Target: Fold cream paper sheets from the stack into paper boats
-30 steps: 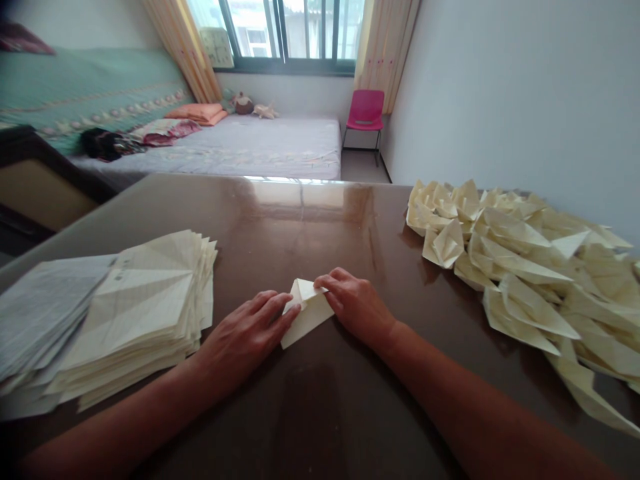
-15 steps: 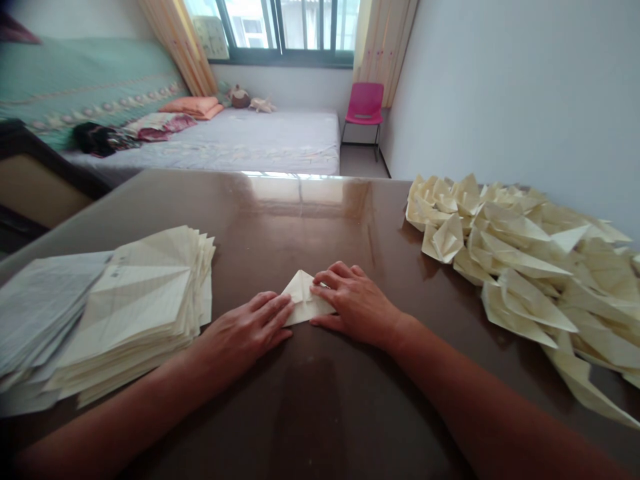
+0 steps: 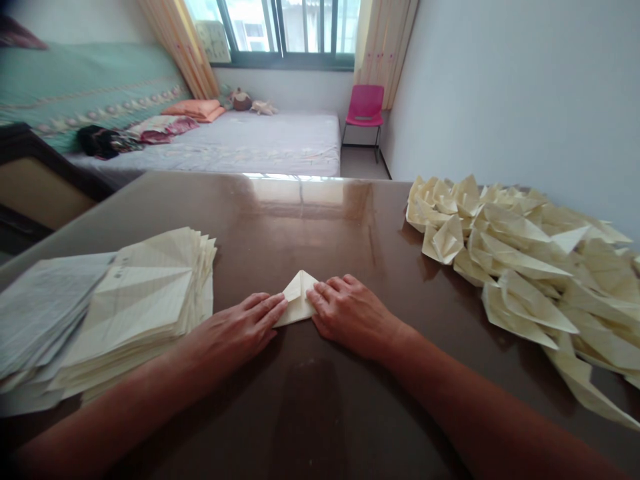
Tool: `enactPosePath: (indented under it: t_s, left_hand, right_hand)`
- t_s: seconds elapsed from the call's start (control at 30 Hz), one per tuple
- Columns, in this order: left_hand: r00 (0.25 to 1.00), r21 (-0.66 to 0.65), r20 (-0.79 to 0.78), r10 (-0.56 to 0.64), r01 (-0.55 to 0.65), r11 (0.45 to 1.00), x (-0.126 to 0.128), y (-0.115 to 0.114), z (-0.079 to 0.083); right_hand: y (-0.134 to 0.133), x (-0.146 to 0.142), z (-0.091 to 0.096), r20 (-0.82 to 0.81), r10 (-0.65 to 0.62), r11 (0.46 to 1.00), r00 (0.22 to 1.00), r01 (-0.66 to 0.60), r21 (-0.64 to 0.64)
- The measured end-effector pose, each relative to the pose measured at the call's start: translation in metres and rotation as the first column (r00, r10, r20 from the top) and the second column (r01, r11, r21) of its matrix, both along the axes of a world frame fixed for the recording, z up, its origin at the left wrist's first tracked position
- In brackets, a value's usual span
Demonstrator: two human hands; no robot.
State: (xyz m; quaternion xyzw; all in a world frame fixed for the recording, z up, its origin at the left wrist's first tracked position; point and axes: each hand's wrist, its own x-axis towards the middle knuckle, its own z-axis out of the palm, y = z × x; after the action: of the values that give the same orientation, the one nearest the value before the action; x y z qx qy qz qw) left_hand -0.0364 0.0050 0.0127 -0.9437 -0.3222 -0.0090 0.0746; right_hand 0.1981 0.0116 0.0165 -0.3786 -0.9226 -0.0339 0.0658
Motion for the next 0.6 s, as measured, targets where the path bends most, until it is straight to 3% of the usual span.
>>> enactPosePath:
  t_s: [0.6]
  left_hand:
    - [0.991,0.04,0.132,-0.006,0.0,0.999,-0.001,0.012,-0.005]
  right_hand:
    - [0.002,0.002,0.001,-0.035,-0.027,1.0,0.999,0.026,-0.003]
